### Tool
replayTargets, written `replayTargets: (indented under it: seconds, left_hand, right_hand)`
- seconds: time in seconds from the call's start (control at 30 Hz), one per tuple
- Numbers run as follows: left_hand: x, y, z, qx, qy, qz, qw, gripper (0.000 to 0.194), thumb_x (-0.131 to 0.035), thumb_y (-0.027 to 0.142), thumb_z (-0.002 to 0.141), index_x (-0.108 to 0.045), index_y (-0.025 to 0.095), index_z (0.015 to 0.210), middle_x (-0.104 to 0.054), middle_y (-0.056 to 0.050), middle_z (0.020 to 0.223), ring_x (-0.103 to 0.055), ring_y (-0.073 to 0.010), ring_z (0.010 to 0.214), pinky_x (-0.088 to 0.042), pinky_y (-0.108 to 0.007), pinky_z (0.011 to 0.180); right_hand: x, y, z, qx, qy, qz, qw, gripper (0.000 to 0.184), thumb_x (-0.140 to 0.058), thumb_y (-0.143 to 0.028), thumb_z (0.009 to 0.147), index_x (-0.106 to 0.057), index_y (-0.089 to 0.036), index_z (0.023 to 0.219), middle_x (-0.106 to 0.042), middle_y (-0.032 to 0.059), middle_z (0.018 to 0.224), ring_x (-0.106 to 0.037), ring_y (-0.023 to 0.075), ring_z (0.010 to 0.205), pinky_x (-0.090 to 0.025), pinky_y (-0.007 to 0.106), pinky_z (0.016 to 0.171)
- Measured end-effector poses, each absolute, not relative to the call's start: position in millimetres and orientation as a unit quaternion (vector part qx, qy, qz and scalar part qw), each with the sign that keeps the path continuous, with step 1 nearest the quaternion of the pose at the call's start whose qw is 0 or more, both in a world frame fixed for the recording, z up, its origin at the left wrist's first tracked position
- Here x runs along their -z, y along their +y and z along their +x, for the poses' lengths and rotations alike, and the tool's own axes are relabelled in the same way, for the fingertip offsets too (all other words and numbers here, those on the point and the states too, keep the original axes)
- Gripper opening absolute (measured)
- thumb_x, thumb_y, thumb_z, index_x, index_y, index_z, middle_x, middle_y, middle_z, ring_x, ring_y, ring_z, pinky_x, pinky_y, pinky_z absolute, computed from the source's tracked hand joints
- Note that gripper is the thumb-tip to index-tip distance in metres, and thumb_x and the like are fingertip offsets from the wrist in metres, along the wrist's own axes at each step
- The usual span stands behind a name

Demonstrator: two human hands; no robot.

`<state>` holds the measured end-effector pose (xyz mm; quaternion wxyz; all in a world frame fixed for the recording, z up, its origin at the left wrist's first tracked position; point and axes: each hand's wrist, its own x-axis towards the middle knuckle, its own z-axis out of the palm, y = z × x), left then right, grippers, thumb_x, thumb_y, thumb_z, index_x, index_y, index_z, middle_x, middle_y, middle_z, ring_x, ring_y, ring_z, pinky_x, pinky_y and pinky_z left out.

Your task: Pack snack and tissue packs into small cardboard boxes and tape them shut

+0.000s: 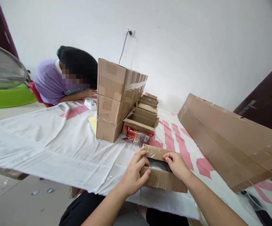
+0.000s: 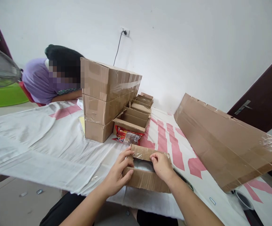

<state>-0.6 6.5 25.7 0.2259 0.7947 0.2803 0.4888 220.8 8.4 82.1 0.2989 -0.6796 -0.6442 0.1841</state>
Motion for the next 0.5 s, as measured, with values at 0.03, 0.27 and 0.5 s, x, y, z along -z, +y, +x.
replayTargets:
  seconds: [0.03, 0.27, 0.5]
  left_hand:
    - [-25.7, 6.3, -0.9, -0.488, 0.280, 0.795, 0.226, 0.007, -0.049, 0.022, 0.088, -0.053, 0.020, 0.093, -0.042, -0.012, 0.137, -0.023, -0.0308, 0.142, -0.032, -0.049, 0.111]
    - [-26.1, 5.5, -2.8, -0.482, 0.278, 0.800, 0.225, 0.007, -0.050, 0.021, 0.088, -0.054, 0.020, 0.094, -0.042, -0.011, 0.136, -0.022, -0.0293, 0.143, -0.031, -0.048, 0.112]
    - [-26.9, 5.7, -2.6, -0.486, 0.282, 0.798, 0.218, 0.008, -0.051, 0.020, 0.086, -0.055, 0.020, 0.093, -0.044, -0.011, 0.137, -0.025, -0.0296, 0.142, -0.033, -0.047, 0.111]
  right_hand:
    - [-82.0, 7.9, 220.5, -0.188, -0.644, -0.681, 0.294, 0.021, -0.051, -0.028, 0.075, -0.071, -0.022, 0.078, -0.072, 0.0037, 0.082, -0.063, 0.0210, 0.080, -0.045, 0.035, 0.079]
    - [-82.0, 3.7, 221.9, -0.140, -0.646, -0.693, 0.288, 0.027, -0.047, -0.025, 0.079, -0.070, -0.020, 0.092, -0.073, 0.0060, 0.099, -0.064, 0.0219, 0.094, -0.046, 0.037, 0.089]
    - [-95.4, 2.8, 223.3, -0.140, -0.671, -0.678, 0.266, 0.024, -0.046, -0.023, 0.080, -0.068, -0.020, 0.089, -0.072, 0.0055, 0.096, -0.064, 0.0220, 0.093, -0.046, 0.037, 0.088]
